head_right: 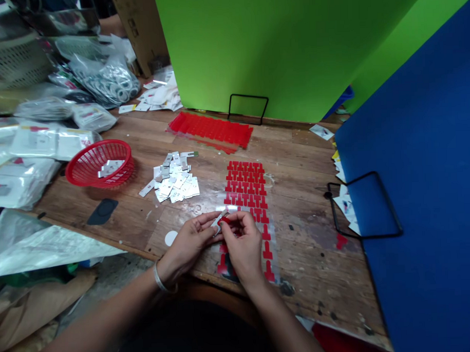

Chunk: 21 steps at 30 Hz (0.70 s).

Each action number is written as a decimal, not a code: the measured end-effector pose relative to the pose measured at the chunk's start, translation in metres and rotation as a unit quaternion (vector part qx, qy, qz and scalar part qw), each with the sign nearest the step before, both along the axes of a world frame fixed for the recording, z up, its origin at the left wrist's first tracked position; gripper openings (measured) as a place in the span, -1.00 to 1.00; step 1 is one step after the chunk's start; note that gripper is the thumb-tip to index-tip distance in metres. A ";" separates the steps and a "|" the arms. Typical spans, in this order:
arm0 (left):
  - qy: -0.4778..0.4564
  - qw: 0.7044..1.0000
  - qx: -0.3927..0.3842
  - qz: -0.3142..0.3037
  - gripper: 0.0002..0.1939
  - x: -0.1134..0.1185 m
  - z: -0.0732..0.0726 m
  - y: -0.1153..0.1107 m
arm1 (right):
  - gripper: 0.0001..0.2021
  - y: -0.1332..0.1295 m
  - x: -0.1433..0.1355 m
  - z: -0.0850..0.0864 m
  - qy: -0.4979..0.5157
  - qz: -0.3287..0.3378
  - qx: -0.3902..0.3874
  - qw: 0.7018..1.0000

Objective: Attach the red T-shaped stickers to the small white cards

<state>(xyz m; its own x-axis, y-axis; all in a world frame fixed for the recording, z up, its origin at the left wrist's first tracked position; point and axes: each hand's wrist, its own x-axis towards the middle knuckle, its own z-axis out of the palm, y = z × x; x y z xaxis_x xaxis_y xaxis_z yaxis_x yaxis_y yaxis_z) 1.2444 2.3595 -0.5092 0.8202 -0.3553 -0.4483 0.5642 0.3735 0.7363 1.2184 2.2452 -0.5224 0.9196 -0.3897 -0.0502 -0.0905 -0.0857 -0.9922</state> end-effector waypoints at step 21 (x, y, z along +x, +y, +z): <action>-0.019 0.999 0.019 0.037 -0.56 -0.001 -0.009 0.000 | -0.88 0.004 -0.007 -0.003 -0.038 0.024 -0.059 0.997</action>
